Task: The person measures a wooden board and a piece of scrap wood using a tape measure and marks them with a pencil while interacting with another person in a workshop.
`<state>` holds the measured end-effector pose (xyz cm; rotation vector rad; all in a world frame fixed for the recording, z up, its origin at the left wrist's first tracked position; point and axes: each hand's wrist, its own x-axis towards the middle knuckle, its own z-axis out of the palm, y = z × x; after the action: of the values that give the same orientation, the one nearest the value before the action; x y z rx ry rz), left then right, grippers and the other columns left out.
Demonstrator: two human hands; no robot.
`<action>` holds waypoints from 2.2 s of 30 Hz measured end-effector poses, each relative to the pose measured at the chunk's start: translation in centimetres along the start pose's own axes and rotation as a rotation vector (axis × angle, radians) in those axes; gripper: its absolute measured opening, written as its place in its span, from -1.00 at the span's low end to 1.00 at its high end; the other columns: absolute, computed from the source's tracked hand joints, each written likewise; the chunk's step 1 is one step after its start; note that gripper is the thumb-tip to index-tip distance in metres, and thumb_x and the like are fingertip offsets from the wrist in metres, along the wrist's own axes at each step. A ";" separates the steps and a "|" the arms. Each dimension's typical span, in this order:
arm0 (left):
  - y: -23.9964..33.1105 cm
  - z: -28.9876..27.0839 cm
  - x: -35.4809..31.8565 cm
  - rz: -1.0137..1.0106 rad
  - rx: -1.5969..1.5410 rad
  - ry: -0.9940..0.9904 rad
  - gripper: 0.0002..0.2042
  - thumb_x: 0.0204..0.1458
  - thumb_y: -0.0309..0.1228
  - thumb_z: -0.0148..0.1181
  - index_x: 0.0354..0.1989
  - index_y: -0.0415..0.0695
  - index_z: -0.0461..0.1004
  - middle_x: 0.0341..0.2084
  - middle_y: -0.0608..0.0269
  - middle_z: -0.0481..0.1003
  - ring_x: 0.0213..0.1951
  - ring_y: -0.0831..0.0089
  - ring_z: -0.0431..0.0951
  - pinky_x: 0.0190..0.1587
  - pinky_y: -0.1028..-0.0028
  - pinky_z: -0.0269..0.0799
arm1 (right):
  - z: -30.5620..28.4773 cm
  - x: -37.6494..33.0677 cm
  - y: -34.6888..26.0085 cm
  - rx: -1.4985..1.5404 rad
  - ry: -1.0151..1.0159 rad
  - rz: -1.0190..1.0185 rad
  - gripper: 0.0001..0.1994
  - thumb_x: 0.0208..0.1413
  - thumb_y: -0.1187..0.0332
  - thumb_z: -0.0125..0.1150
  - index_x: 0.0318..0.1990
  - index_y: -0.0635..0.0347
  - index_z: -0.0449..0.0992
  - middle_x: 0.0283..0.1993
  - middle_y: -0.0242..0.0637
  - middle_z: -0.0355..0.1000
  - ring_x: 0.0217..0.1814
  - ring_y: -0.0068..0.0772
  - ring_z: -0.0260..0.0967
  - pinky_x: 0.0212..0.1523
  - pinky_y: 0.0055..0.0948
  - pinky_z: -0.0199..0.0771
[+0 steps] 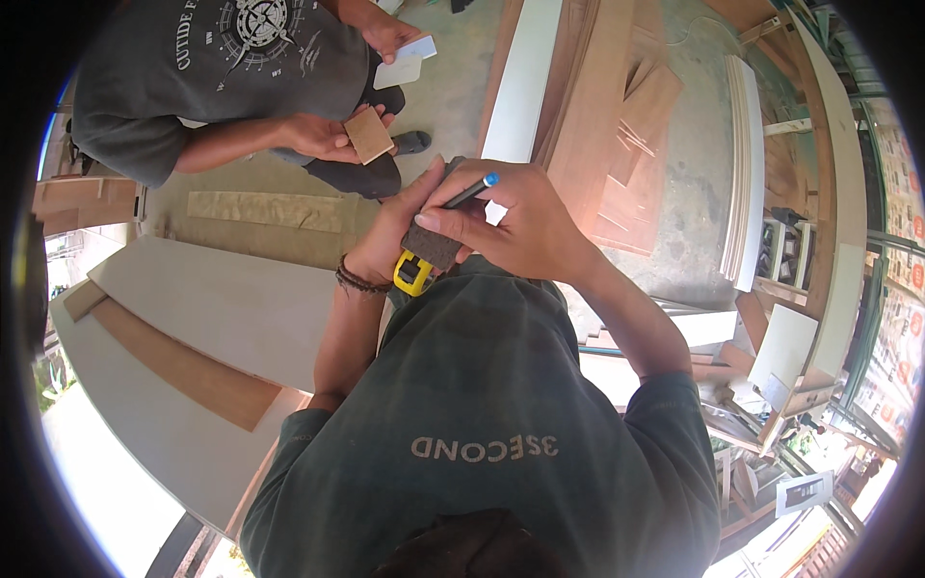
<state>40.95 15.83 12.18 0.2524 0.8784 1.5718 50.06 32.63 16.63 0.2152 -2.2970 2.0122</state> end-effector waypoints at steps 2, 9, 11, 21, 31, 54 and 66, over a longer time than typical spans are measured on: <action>0.0 0.0 0.1 -0.013 0.016 0.020 -0.32 0.44 0.27 -0.38 -0.13 -0.07 0.55 -0.54 0.22 0.56 -0.62 0.56 0.53 -0.61 0.59 0.40 | -0.7 -0.2 0.1 -0.059 -0.054 -0.044 -0.94 0.28 0.52 0.35 -0.19 0.33 0.59 -0.27 -0.21 0.55 -0.38 -0.45 0.60 -0.44 -0.53 0.57; 0.1 0.2 0.3 -0.023 -0.023 0.003 -0.33 0.45 0.25 -0.39 -0.13 -0.07 0.53 -0.54 0.21 0.56 -0.63 0.55 0.52 -0.61 0.57 0.40 | -0.9 -0.4 -0.1 -0.120 -0.054 -0.127 -0.90 0.28 0.50 0.36 -0.18 0.36 0.58 -0.27 -0.19 0.54 -0.34 -0.42 0.60 -0.46 -0.51 0.61; 0.0 0.1 0.4 0.008 0.008 -0.002 -0.34 0.45 0.24 -0.39 -0.13 -0.06 0.52 -0.53 0.21 0.56 -0.62 0.55 0.53 -0.61 0.57 0.40 | -0.9 -0.5 0.1 0.002 0.013 -0.067 -0.90 0.28 0.51 0.36 -0.18 0.37 0.58 -0.28 -0.19 0.53 -0.35 -0.43 0.60 -0.47 -0.51 0.62; 0.1 0.5 0.7 0.014 0.000 -0.027 -0.36 0.44 0.26 -0.38 -0.08 -0.05 0.48 -0.52 0.17 0.56 -0.62 0.54 0.52 -0.62 0.56 0.39 | -1.1 -0.5 -0.5 -0.050 -0.003 -0.040 -0.90 0.29 0.52 0.34 -0.20 0.40 0.56 -0.27 -0.22 0.51 -0.36 -0.46 0.60 -0.48 -0.51 0.69; 0.3 0.2 0.5 0.014 0.032 -0.001 -0.37 0.44 0.26 -0.37 -0.07 -0.03 0.48 -0.53 0.17 0.58 -0.63 0.54 0.55 -0.64 0.57 0.39 | -0.5 -0.4 -0.2 -0.018 0.098 -0.039 -0.91 0.30 0.54 0.31 -0.22 0.39 0.54 -0.30 -0.25 0.48 -0.40 -0.53 0.58 -0.52 -0.54 0.57; 0.3 0.6 0.8 0.031 0.072 0.035 -0.40 0.44 0.25 -0.38 -0.03 0.00 0.44 -0.55 0.15 0.58 -0.66 0.52 0.52 -0.64 0.54 0.38 | -1.7 -0.3 2.5 -0.123 0.274 -0.159 -0.84 0.28 0.38 0.40 -0.20 0.32 0.60 -0.32 -0.28 0.52 -0.39 -0.46 0.47 -0.33 -0.46 0.46; 0.1 0.2 1.1 0.027 0.088 0.019 -0.38 0.44 0.26 -0.40 -0.02 -0.02 0.46 -0.54 0.16 0.58 -0.63 0.52 0.53 -0.63 0.56 0.37 | -1.8 -0.1 1.7 -0.206 0.251 -0.127 -0.86 0.25 0.41 0.40 -0.22 0.29 0.59 -0.35 -0.25 0.51 -0.40 -0.42 0.46 -0.33 -0.43 0.44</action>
<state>40.76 16.95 11.97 0.3142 0.9638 1.5638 49.78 34.66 15.20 0.0855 -2.2476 1.6271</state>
